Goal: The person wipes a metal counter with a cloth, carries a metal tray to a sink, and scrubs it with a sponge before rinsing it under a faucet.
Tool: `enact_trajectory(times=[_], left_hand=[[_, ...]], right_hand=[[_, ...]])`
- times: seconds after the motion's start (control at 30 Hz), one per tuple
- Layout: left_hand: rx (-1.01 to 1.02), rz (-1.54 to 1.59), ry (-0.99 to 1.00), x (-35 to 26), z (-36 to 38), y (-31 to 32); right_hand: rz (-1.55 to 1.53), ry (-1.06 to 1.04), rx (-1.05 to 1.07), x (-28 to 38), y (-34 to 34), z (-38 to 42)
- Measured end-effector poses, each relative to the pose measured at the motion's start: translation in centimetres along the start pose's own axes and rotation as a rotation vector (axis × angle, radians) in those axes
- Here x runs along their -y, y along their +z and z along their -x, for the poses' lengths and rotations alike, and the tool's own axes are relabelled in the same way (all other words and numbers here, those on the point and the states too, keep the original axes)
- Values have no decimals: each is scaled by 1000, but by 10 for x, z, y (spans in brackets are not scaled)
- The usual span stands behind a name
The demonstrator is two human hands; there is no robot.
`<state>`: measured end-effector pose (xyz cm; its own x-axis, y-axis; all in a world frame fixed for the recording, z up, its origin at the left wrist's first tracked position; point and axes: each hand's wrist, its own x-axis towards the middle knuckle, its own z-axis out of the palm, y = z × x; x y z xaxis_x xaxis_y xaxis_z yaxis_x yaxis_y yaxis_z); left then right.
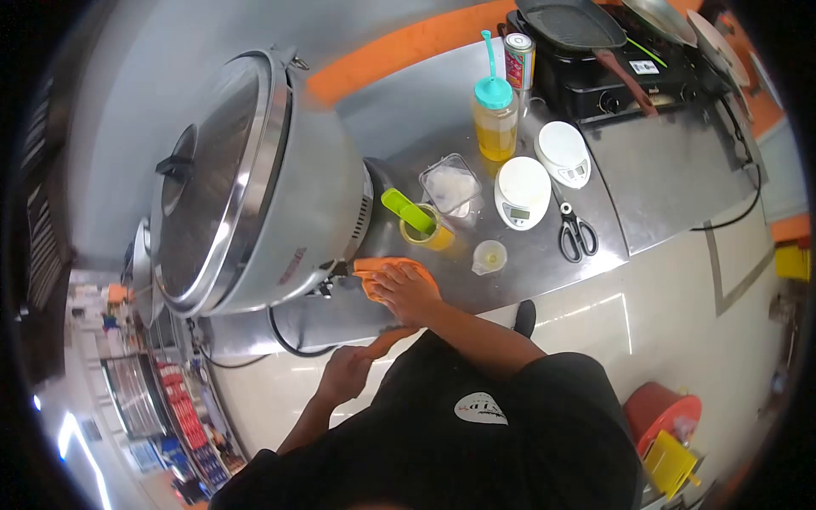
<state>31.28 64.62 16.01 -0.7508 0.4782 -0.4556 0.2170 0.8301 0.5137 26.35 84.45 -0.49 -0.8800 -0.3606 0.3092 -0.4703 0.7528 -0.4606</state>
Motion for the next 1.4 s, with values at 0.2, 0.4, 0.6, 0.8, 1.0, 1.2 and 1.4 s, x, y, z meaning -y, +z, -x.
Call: enact_trajectory(times=[0.2, 0.4, 0.6, 0.8, 1.0, 1.2, 1.4], left_hand=[[-128, 67, -274, -14, 63, 80], [-365, 224, -341, -4, 118, 179], [-394, 284, -410, -34, 129, 206], [-427, 367, -374, -23, 109, 206], [-214, 311, -279, -27, 52, 157], [-319, 431, -138, 12, 15, 183], [-184, 551, -256, 0, 8, 207]], right_hand=[[69, -11, 73, -44, -74, 104], [154, -123, 86, -95, -133, 174], [114, -69, 85, -111, -146, 167], [264, 141, 17, -96, -132, 147], [80, 78, 23, -103, -141, 177], [104, 392, 82, -117, -188, 258], [-46, 917, -589, -105, -261, 276]])
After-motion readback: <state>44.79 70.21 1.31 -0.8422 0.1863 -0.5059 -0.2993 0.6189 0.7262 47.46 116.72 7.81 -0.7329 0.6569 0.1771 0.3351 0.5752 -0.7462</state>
